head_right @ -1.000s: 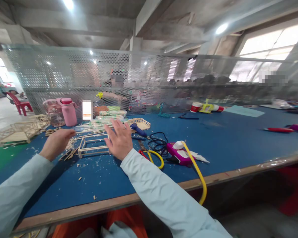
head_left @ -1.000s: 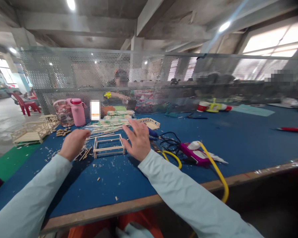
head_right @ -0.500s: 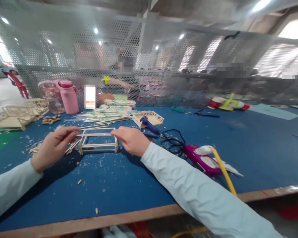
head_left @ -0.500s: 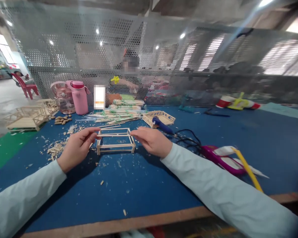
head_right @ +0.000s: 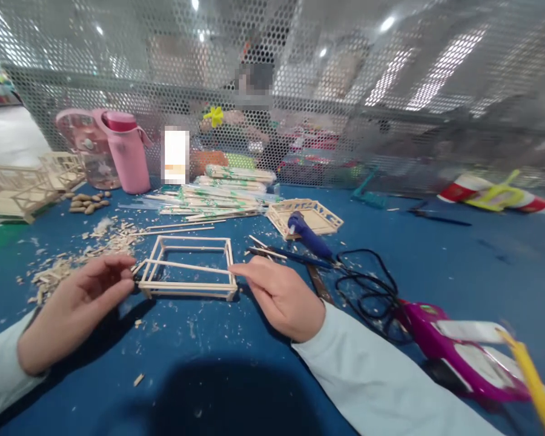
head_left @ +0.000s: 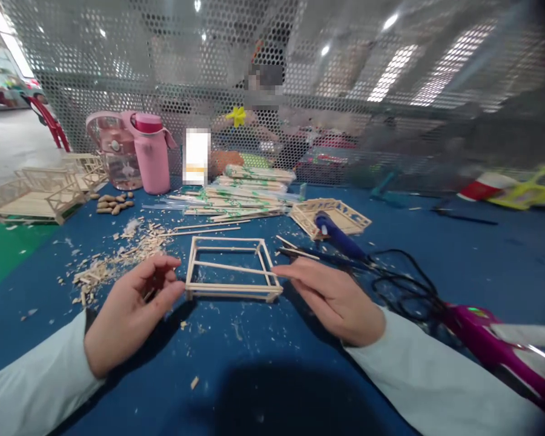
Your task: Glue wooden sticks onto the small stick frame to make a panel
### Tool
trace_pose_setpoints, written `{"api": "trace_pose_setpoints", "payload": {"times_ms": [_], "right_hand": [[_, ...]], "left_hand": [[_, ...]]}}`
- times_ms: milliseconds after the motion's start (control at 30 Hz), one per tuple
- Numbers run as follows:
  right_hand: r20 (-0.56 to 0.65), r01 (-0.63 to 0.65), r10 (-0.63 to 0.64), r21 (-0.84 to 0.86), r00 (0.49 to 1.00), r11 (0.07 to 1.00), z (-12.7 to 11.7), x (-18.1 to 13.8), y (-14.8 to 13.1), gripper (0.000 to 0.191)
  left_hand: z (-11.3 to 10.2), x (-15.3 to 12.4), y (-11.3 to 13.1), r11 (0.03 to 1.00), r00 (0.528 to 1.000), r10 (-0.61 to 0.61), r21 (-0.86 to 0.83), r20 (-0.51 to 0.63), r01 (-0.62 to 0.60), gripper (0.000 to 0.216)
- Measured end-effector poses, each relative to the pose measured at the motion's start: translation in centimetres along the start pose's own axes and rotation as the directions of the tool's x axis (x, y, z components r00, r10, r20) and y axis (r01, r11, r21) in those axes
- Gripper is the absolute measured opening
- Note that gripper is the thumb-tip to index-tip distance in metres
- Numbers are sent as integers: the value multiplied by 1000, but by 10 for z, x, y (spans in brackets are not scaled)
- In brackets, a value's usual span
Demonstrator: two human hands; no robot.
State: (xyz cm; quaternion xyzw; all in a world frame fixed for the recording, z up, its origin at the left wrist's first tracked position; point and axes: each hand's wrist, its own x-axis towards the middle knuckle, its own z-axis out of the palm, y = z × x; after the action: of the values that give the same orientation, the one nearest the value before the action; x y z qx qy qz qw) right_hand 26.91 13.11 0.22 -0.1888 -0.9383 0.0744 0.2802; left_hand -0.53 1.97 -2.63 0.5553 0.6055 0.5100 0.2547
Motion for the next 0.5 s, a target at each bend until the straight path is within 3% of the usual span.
{"api": "trace_pose_setpoints", "payload": {"times_ms": [167, 367, 500], "right_hand": [[37, 18, -21, 75, 999, 997, 0, 1, 1, 33], [62, 5, -9, 62, 998, 998, 0, 1, 0, 31], [11, -17, 16, 56, 1000, 998, 2, -3, 0, 24]], "left_hand": [[3, -5, -4, 1000, 994, -21, 14, 108, 20, 36], [4, -2, 3, 995, 991, -60, 87, 118, 50, 28], [3, -2, 8, 989, 993, -64, 142, 102, 49, 26]]}}
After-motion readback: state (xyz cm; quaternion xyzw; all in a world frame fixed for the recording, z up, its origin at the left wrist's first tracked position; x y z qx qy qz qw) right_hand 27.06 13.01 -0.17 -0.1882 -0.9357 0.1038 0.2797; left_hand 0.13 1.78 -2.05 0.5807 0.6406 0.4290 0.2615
